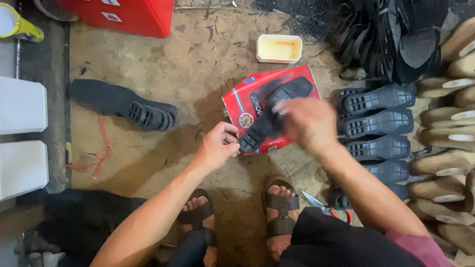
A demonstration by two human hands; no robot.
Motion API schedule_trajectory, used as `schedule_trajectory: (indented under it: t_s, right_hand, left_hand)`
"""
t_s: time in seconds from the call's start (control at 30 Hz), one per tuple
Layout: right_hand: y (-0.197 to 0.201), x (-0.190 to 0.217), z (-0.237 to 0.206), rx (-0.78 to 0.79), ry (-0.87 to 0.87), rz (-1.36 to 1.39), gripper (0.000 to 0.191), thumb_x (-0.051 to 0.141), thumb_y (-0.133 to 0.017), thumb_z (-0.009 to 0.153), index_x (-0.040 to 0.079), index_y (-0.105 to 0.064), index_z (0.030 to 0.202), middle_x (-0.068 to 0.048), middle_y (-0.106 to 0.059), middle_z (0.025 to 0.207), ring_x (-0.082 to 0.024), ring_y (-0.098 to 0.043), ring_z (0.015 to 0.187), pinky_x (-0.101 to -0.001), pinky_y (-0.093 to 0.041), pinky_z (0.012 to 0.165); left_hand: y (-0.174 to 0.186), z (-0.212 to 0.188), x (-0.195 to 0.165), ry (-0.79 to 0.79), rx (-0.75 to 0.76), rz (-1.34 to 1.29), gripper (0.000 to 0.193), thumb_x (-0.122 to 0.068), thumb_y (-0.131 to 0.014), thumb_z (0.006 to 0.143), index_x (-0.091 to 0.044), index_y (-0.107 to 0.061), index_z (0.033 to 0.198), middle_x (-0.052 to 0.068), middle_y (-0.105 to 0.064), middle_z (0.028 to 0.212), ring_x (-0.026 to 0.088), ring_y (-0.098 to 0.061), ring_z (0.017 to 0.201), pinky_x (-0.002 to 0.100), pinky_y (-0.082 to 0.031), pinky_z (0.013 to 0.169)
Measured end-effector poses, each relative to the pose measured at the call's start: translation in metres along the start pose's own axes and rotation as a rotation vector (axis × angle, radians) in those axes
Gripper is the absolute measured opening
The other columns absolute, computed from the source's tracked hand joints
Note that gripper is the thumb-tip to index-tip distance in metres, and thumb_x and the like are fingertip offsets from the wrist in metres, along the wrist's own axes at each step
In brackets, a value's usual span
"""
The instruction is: The person repeatedly wipes the textured surface of black shoe soles using a small white cloth. They pick up each sole, wipe it thoroughly, and place it back on the floor. The process is repeated for multiple soles in a workshop setting.
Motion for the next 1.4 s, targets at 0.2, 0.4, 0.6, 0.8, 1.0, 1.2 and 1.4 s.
schedule_trajectory:
  t_s: [0.2, 0.4, 0.6, 0.8, 1.0, 1.2, 1.4]
  right_hand:
    - [-0.022, -0.014, 0.026, 0.066, 0.055, 0.041, 0.028, 0.008, -0.069, 0.078, 0.01, -0.069, 0.106, -0.01, -0.069, 0.096, -0.034, -0.066, 0.084, -0.0468, -0.052, 0.073]
    - [0.005, -0.071, 0.018, -0.023, -0.226, -0.206, 0.019, 0.006, -0.069, 0.088, 0.009, -0.073, 0.106, -0.012, -0.069, 0.094, -0.035, -0.067, 0.086, -0.0459, -0.054, 0.076]
    - [0.01, -0.057, -0.005, -0.077, -0.238, -0.09, 0.022, 0.003, -0.069, 0.088, 0.01, -0.071, 0.109, -0.012, -0.071, 0.101, -0.035, -0.068, 0.089, -0.0436, -0.056, 0.08]
    - [-0.003, -0.009, -0.031, 0.024, -0.289, -0.025, 0.027, 0.005, -0.073, 0.081, 0.009, -0.071, 0.108, -0.014, -0.072, 0.096, -0.034, -0.068, 0.081, -0.0429, -0.055, 0.072]
    - [-0.017, -0.014, -0.086, -0.105, -0.79, 0.727, 0.044, 0.009, -0.068, 0.093, 0.005, -0.057, 0.135, -0.007, -0.072, 0.101, -0.013, -0.067, 0.084, -0.0275, -0.054, 0.075]
    - [-0.026, -0.002, -0.127, -0.215, -1.141, 1.046, 0.044, 0.009, -0.063, 0.104, 0.0, -0.061, 0.147, -0.011, -0.07, 0.095, -0.016, -0.067, 0.081, -0.03, -0.057, 0.077]
    - [-0.024, 0.035, -0.135, -0.367, -1.208, 1.287, 0.075, 0.004, -0.064, 0.094, 0.012, -0.029, 0.16, -0.012, -0.069, 0.109, -0.015, -0.067, 0.093, -0.0293, -0.058, 0.08]
  left_hand:
    - [0.0, -0.003, 0.003, 0.018, -0.036, 0.066, 0.041, 0.0, -0.068, 0.082, 0.0, -0.057, 0.121, 0.009, -0.073, 0.087, 0.014, -0.068, 0.07, 0.03, -0.056, 0.061]
    - [-0.001, 0.0, 0.004, -0.03, 0.003, 0.001, 0.04, 0.0, -0.067, 0.083, 0.0, -0.057, 0.121, 0.01, -0.073, 0.086, 0.013, -0.069, 0.071, 0.03, -0.058, 0.063]
    - [-0.002, -0.003, 0.004, -0.018, -0.014, 0.03, 0.038, 0.0, -0.066, 0.083, 0.0, -0.057, 0.12, 0.007, -0.073, 0.086, 0.013, -0.072, 0.072, 0.029, -0.059, 0.063]
    - [-0.004, -0.004, -0.001, 0.004, -0.014, 0.019, 0.039, 0.0, -0.066, 0.082, 0.0, -0.057, 0.12, 0.008, -0.073, 0.082, 0.014, -0.069, 0.068, 0.03, -0.057, 0.061]
    - [-0.006, -0.016, -0.002, 0.029, 0.009, 0.129, 0.045, -0.002, -0.066, 0.082, 0.0, -0.056, 0.126, 0.008, -0.071, 0.086, 0.013, -0.07, 0.071, 0.029, -0.058, 0.062]
    - [-0.041, -0.045, -0.004, 0.118, 0.121, -0.226, 0.049, -0.003, -0.062, 0.084, 0.003, -0.055, 0.133, 0.008, -0.067, 0.094, 0.015, -0.067, 0.075, 0.029, -0.054, 0.066]
    - [-0.071, -0.073, -0.008, 0.104, 0.144, -0.289, 0.05, -0.005, -0.063, 0.088, 0.001, -0.051, 0.136, 0.008, -0.066, 0.098, 0.016, -0.066, 0.08, 0.03, -0.053, 0.069]
Point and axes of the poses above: each hand's wrist, its own z-axis towards the middle knuckle, its own y-axis out of the back of the hand, x = y × z, the point moved 4 cm from there along z, towards the middle knuckle
